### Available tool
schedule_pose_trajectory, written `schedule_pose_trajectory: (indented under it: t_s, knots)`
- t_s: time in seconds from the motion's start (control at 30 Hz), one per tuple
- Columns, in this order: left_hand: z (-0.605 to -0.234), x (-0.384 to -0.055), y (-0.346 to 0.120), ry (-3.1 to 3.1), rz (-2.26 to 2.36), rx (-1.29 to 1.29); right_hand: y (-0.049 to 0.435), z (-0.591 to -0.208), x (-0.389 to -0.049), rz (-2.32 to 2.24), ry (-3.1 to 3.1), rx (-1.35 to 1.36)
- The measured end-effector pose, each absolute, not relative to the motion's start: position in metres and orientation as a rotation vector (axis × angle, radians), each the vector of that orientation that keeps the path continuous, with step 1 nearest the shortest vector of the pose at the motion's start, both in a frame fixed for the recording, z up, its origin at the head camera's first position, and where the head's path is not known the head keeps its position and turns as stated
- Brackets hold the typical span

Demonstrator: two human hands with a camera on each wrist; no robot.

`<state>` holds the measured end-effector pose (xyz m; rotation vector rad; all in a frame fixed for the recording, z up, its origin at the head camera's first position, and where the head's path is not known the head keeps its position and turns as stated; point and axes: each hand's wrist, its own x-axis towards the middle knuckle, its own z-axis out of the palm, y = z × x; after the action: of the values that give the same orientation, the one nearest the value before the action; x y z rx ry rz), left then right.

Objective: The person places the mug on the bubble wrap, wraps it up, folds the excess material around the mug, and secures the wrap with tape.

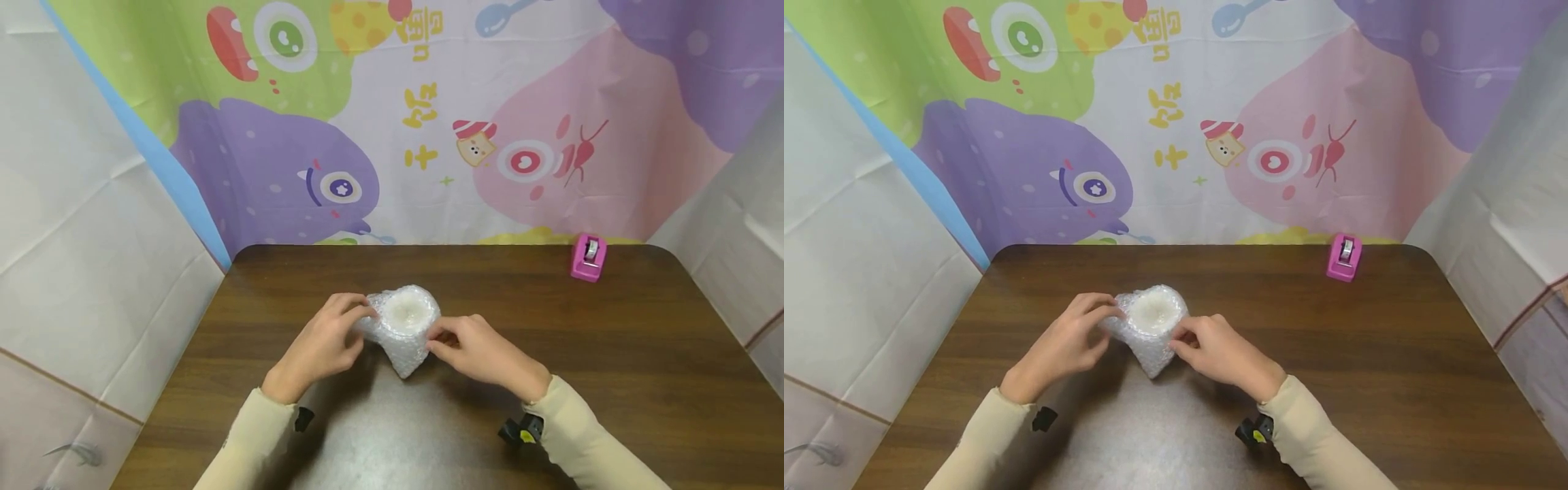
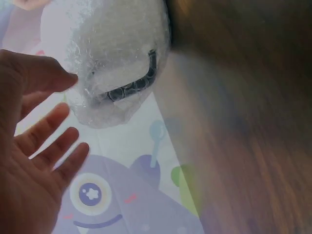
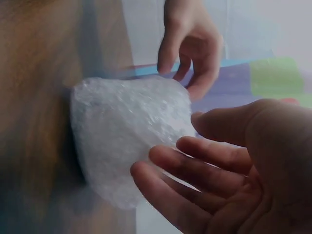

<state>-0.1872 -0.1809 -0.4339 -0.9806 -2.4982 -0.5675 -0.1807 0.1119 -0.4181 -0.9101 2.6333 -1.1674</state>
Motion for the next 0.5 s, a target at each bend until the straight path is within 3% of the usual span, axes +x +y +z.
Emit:
schedule_pose_trajectory:
  t_s: [0.23, 0.5]
  knots:
    - [-0.435, -0.185, -0.181, -2.384, -0.744, -1.036, 0.117, -0.418, -0.178, -1.394, 2.795, -0.775]
    - [-0.440, -0.193, -0.180, -2.454, -0.860, -0.930, 0.102, -0.443, -0.169, -1.483, 2.782, -0.618]
